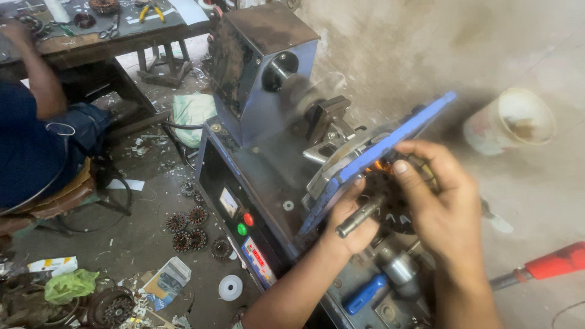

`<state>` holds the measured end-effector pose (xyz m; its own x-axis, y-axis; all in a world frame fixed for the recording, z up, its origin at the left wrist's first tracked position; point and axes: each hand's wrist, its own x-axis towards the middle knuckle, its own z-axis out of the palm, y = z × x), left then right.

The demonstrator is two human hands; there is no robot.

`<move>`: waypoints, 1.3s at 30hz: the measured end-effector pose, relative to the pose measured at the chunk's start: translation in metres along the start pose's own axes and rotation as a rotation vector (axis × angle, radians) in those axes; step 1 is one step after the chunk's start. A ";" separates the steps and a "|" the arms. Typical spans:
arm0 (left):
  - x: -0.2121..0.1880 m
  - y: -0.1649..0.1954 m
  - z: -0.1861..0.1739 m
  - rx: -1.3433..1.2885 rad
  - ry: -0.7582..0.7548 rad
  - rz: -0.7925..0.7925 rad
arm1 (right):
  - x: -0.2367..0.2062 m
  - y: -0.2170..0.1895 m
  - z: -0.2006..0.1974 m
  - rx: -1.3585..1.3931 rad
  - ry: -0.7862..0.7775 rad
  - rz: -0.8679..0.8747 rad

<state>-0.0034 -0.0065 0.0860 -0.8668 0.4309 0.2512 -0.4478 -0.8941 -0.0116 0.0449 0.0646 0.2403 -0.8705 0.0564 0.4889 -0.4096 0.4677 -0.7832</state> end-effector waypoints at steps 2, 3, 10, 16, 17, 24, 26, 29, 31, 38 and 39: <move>0.000 -0.001 -0.002 -0.009 0.008 -0.004 | 0.000 0.000 0.001 0.025 0.003 0.020; 0.000 -0.001 -0.002 -0.017 0.012 -0.009 | 0.000 -0.001 0.001 0.037 0.005 0.030; -0.001 0.003 0.001 0.044 -0.037 -0.025 | -0.001 -0.001 0.001 0.031 -0.003 0.015; -0.004 0.004 0.006 0.024 -0.046 -0.060 | 0.000 0.002 0.000 0.050 -0.010 0.040; -0.005 0.005 0.007 0.026 -0.032 -0.052 | -0.001 0.002 -0.001 0.052 -0.004 0.072; -0.003 0.004 0.009 0.036 -0.031 -0.017 | -0.001 -0.001 0.000 -0.015 -0.010 -0.059; -0.003 0.003 0.006 0.033 -0.038 -0.015 | 0.000 -0.001 0.001 -0.019 0.001 -0.005; -0.003 0.002 0.002 0.019 -0.035 0.003 | 0.000 -0.001 0.000 -0.030 0.005 0.005; -0.003 0.002 -0.001 -0.004 -0.026 -0.001 | 0.000 0.000 0.000 -0.036 0.005 -0.003; 0.000 -0.001 -0.009 -0.009 -0.025 0.008 | 0.000 0.003 0.000 0.011 -0.004 0.013; 0.001 -0.001 -0.010 -0.011 -0.032 0.011 | 0.000 0.003 0.000 0.031 -0.005 0.033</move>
<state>-0.0060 -0.0041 0.0763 -0.8642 0.4167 0.2820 -0.4408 -0.8972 -0.0254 0.0433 0.0665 0.2380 -0.8850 0.0663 0.4608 -0.3890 0.4384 -0.8103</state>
